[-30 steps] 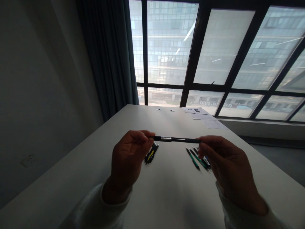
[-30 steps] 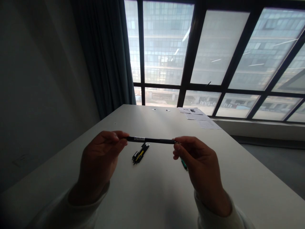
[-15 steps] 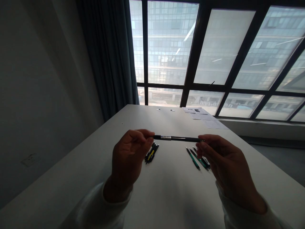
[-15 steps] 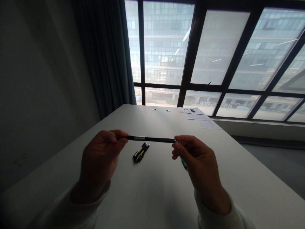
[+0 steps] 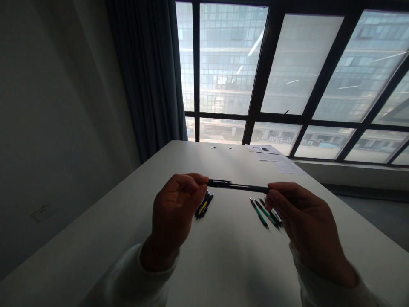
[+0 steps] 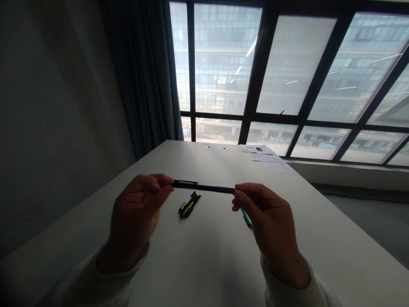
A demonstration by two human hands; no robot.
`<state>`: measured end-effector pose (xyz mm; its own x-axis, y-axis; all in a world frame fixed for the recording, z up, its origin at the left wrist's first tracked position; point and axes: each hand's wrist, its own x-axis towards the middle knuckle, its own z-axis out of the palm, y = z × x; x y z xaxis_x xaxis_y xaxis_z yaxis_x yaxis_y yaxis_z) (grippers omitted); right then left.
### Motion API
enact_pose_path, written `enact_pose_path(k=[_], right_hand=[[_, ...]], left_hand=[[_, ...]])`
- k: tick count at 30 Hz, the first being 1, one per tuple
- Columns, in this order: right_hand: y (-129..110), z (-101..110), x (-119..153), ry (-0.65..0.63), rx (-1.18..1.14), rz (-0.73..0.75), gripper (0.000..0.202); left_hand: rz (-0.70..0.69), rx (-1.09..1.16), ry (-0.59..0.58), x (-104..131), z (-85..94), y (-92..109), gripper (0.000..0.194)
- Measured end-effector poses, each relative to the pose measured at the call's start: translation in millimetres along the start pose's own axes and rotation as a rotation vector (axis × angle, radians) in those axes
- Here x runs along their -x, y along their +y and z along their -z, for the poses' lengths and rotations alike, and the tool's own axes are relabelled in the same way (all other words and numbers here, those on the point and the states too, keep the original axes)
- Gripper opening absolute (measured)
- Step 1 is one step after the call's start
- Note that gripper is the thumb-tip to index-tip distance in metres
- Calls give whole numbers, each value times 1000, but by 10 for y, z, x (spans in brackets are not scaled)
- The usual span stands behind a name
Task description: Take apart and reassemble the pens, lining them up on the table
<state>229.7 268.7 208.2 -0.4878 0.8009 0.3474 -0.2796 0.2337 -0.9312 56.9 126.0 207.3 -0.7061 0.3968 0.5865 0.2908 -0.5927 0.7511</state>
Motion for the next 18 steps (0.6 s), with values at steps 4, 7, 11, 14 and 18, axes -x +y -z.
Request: enact_pose_path(k=[4,7,11,14,18], right_hand=[[8,-10,3,25,8,-2,25],[8,-16,2,26,-5,0,24],[5,-5,5,16,0,-12,24],[9,5,6,15,3,-20,25],[22,6,7,16,-7,-32,26]], left_hand=[[7,20,8,1,-5,2,18],[15,28,7,-3,-5,-4,18],[16,10,7,-5,5,-23,18],[10,-10,23,-9,8,-32,19],[15,-10,16,-20,5,-17,19]])
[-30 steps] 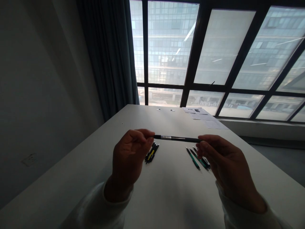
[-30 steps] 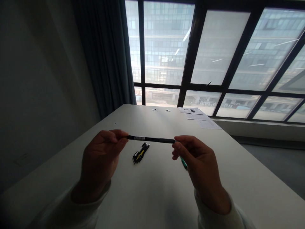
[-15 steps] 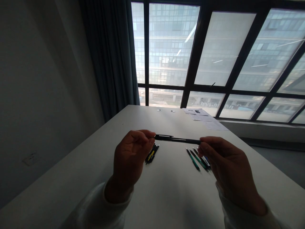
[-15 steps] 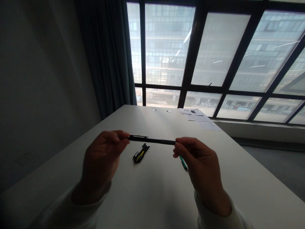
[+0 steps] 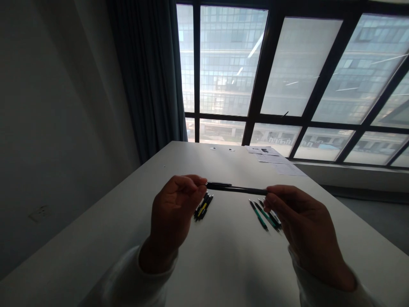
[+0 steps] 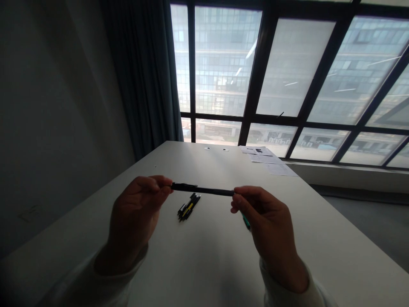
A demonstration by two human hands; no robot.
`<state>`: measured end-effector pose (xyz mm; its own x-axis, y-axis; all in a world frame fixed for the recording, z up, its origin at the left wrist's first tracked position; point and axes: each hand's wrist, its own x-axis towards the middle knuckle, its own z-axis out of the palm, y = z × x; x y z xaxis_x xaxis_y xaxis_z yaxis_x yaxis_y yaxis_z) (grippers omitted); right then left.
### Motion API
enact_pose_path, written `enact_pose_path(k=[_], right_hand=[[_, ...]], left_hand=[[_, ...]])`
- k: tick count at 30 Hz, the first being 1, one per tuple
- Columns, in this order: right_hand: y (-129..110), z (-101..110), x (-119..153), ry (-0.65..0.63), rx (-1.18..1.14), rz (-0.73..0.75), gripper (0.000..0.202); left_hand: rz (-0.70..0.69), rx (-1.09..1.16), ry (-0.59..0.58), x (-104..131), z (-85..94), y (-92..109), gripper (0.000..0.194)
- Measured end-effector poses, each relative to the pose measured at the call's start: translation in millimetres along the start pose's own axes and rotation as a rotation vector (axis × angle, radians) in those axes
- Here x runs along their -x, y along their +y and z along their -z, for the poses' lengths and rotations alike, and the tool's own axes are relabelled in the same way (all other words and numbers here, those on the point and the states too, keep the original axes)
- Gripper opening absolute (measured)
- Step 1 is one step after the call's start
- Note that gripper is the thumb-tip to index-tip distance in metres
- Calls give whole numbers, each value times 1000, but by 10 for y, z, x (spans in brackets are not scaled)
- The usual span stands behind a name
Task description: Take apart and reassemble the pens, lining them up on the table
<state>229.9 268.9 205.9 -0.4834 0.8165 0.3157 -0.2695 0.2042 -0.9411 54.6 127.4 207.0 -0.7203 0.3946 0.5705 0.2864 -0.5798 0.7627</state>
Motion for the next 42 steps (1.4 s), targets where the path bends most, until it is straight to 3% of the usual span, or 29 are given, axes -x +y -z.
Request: enact_pose_path(k=[24,42], right_hand=[[72,-100,43,-69,-25,3,24],[52,-86,31,-61,-97,10,22]], left_hand=[[-13,-34,32,-31,53,145,20],[-48,-15,35,-9,2,131,18]])
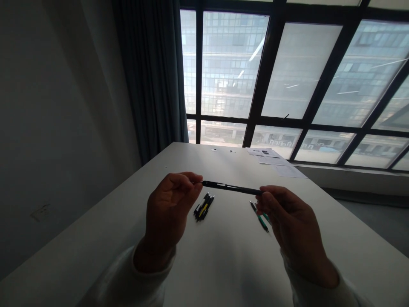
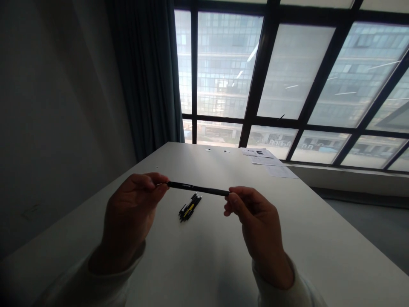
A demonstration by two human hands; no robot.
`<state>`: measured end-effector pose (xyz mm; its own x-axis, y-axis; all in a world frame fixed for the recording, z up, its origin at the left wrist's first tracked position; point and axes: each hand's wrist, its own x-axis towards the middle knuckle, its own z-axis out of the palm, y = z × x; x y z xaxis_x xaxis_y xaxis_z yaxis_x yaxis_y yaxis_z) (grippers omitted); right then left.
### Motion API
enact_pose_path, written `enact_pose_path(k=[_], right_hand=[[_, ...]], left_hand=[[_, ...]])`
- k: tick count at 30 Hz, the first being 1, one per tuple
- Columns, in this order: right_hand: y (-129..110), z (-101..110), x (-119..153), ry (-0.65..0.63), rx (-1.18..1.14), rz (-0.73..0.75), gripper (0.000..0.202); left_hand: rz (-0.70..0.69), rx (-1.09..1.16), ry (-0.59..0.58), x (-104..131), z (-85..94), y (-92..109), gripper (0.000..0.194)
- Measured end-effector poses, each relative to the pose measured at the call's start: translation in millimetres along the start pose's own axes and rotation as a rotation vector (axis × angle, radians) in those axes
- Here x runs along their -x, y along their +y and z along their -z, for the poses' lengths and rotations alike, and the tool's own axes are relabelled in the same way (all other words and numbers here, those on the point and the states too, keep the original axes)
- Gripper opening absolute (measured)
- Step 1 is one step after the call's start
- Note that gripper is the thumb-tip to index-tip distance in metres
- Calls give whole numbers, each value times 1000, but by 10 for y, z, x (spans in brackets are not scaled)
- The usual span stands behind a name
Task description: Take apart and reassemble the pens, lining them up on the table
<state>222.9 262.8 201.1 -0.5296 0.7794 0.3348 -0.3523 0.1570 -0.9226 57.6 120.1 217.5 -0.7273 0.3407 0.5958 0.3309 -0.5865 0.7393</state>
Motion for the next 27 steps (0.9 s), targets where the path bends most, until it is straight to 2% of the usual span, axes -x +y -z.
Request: enact_pose_path(k=[10,18,21,24,27], right_hand=[[40,43,-28,-27,20,16,20],[0,58,-21,10,49,27,21],[-17,52,-17,2,68,28,21],[-14,42,-15,-6,70,29,21],[6,39,-12,-4,77,34,21]], left_hand=[[-1,29,-13,5,9,-18,16],[7,8,-35,1,-5,-51,14],[-40,-75,-60,14,-12,-33,10],[-121,-190,-133,36,-11,-14,6],[-272,-397,-241,52,-7,-24,9]])
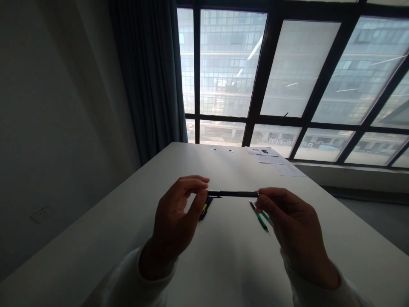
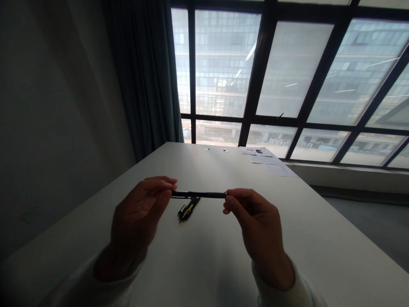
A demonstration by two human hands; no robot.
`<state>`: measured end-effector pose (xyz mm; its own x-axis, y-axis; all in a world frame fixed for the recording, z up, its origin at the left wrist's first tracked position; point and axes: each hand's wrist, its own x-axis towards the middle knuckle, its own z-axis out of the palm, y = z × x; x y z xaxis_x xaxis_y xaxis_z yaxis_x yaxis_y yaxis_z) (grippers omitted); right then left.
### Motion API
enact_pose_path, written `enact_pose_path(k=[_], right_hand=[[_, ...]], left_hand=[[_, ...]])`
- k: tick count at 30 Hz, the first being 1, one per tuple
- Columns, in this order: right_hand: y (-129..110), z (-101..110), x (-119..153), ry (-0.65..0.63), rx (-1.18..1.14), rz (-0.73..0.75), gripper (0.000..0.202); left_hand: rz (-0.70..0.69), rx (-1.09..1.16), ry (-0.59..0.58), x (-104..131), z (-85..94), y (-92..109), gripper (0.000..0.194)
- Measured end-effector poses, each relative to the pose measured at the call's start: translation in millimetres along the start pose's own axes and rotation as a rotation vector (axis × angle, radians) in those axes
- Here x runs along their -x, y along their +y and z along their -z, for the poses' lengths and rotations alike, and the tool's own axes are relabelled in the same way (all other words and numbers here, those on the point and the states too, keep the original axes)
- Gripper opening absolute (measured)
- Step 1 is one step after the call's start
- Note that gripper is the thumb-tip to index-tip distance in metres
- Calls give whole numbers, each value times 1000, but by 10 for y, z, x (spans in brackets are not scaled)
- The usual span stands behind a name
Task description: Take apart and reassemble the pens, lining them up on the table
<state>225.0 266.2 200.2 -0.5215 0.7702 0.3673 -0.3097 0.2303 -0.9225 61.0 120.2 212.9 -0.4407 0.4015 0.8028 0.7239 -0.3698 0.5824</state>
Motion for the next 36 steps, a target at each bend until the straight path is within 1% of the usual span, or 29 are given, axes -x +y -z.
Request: enact_pose_path(k=[3,5,8,12,14,16,18,20,22,24,27,30,33,36], right_hand=[[6,2,3,-2,20,13,19],[-3,3,4,-16,27,27,18],[-23,-17,7,-31,35,56,15],[-34,-114,37,-58,100,96,11],[-30,-171,59,-111,131,110,8],[-17,-208,75,-163,158,108,7],[1,-214,75,-185,178,80,9],[19,-199,60,-198,181,33,13],[28,-179,40,-223,177,-13,17],[29,-164,25,-257,190,-42,20],[21,-150,22,-286,214,-48,25],[14,-136,33,-281,225,-38,29],[7,-121,41,-294,215,-7,24],[-4,-115,42,-316,190,20,17]], left_hand=[[-205,-335,-54,4,-13,-24,17],[-281,-502,-67,0,-22,-39,21],[-312,-628,-97,1,-30,-41,23],[-323,-771,-150,49,-70,-13,22],[-312,-787,-214,92,-112,-13,20],[-297,-750,-301,136,-155,-37,18],[-275,-701,-375,170,-185,-80,18],[-266,-663,-422,187,-198,-122,20],[-276,-642,-432,189,-196,-145,21],[-292,-639,-417,183,-189,-145,20],[-325,-648,-405,173,-184,-122,21],[-370,-644,-403,165,-183,-95,21],[-425,-624,-392,155,-180,-80,23],[-445,-614,-392,150,-174,-83,24]])
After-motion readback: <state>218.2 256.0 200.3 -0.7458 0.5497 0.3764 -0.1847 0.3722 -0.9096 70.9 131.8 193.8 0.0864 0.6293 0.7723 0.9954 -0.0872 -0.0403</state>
